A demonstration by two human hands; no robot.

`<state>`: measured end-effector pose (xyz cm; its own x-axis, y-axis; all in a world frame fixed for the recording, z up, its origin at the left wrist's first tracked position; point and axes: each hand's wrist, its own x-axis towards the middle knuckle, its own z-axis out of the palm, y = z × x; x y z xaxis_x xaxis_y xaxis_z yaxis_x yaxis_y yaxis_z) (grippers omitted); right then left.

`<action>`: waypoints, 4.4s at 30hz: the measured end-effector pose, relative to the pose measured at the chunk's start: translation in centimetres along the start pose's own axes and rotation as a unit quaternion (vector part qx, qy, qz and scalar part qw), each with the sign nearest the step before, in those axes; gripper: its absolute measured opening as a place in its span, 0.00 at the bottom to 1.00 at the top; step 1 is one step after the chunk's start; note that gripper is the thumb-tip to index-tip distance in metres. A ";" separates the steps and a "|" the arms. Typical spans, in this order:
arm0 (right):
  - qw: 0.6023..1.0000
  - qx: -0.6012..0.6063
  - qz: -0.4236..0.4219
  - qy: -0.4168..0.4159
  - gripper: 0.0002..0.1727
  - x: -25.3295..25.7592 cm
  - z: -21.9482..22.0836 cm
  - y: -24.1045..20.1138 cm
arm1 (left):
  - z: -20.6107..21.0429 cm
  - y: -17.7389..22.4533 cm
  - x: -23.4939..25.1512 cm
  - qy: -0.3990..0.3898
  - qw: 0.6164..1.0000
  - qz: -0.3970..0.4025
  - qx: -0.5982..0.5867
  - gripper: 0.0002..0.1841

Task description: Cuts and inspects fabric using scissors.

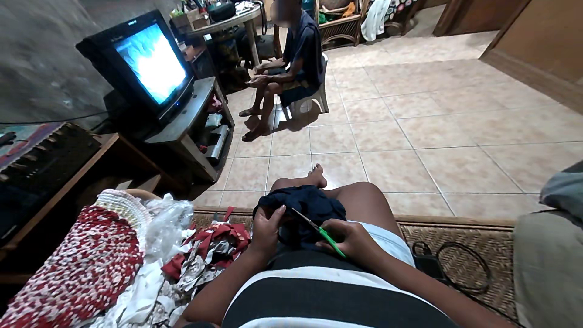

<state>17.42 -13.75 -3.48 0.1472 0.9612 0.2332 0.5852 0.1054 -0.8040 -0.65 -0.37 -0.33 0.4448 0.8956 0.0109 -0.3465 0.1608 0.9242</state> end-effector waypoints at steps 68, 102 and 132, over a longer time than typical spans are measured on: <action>0.998 0.016 0.037 -0.042 0.31 0.5 -0.3 -0.1 | -0.4 -0.5 0.4 -0.032 0.998 -0.026 -0.056 0.32; 0.998 -0.046 0.014 -0.026 0.34 0.8 0.3 -0.1 | -1.5 -1.6 0.7 -0.081 0.989 0.099 0.068 0.36; 0.998 -0.058 0.025 -0.022 0.37 1.2 0.3 -0.4 | -0.5 -1.6 0.2 -0.073 0.994 0.056 0.052 0.43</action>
<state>17.08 -12.58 -3.02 0.1441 0.9752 0.1681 0.6672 0.0297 -0.7443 -0.42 -0.22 -2.03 0.5252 0.8349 0.1645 -0.3170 0.0125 0.9483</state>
